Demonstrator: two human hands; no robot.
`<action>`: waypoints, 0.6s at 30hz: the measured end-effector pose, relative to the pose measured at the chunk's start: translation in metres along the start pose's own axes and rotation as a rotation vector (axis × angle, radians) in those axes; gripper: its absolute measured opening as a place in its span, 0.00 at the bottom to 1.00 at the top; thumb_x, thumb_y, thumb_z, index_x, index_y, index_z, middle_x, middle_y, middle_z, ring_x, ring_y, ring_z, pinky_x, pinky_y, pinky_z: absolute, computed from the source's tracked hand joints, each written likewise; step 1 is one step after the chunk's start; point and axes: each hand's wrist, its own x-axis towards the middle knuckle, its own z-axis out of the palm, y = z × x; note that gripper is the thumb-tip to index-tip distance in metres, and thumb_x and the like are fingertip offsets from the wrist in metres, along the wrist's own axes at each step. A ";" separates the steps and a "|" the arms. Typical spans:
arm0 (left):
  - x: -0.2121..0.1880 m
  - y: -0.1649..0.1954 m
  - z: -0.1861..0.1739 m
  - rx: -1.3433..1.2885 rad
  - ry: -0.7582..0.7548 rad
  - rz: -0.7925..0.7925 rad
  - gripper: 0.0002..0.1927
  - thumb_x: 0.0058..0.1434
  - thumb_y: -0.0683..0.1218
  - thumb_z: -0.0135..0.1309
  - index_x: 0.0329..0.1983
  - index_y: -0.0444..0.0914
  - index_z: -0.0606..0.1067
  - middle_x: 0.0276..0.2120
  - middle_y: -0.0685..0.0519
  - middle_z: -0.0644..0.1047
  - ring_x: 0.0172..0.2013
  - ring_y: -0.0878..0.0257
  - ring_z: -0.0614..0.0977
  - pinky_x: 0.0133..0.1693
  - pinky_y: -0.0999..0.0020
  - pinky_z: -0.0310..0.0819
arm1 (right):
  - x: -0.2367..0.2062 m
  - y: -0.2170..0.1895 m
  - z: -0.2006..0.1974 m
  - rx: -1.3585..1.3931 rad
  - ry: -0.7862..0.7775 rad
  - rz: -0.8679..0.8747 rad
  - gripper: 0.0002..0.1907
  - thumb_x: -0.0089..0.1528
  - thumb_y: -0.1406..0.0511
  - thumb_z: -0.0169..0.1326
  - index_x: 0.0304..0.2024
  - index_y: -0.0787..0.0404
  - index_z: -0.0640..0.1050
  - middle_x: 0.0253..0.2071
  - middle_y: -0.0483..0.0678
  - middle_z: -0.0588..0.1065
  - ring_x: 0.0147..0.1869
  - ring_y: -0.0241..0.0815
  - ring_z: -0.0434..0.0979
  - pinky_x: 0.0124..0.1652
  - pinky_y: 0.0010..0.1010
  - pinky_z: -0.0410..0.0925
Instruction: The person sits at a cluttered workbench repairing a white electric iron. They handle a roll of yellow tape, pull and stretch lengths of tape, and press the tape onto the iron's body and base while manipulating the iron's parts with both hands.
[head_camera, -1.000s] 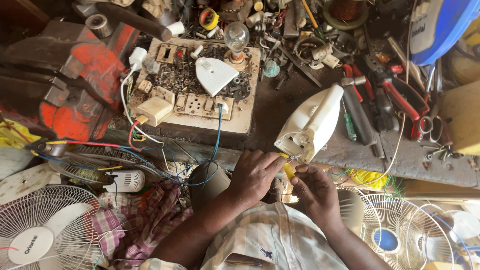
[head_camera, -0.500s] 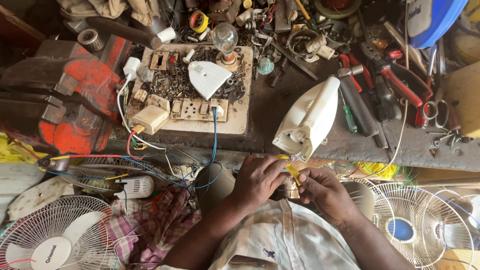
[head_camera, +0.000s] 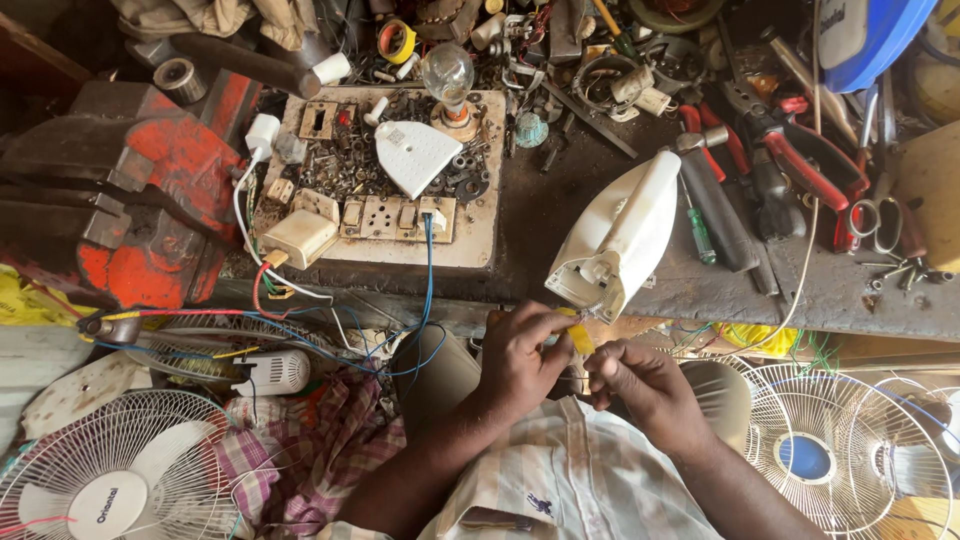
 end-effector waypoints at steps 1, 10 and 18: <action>0.002 -0.002 0.001 -0.036 0.022 -0.030 0.07 0.57 0.40 0.63 0.39 0.40 0.80 0.35 0.53 0.80 0.36 0.57 0.83 0.40 0.60 0.73 | 0.000 0.000 0.002 -0.014 0.008 -0.012 0.10 0.63 0.65 0.58 0.43 0.65 0.80 0.34 0.47 0.79 0.36 0.34 0.79 0.38 0.28 0.74; 0.015 0.005 0.002 -0.228 -0.026 -0.174 0.04 0.58 0.39 0.59 0.36 0.35 0.78 0.33 0.49 0.78 0.32 0.58 0.83 0.33 0.66 0.77 | 0.014 -0.008 0.018 -1.207 0.209 -1.047 0.19 0.54 0.72 0.66 0.47 0.62 0.76 0.41 0.51 0.80 0.42 0.48 0.84 0.38 0.35 0.73; 0.025 0.005 -0.034 -0.241 -0.336 -0.212 0.07 0.60 0.39 0.60 0.42 0.36 0.81 0.31 0.47 0.77 0.29 0.56 0.80 0.32 0.63 0.74 | 0.032 -0.024 0.020 -1.339 0.094 -1.320 0.26 0.56 0.76 0.62 0.57 0.68 0.72 0.46 0.52 0.80 0.49 0.51 0.83 0.42 0.39 0.74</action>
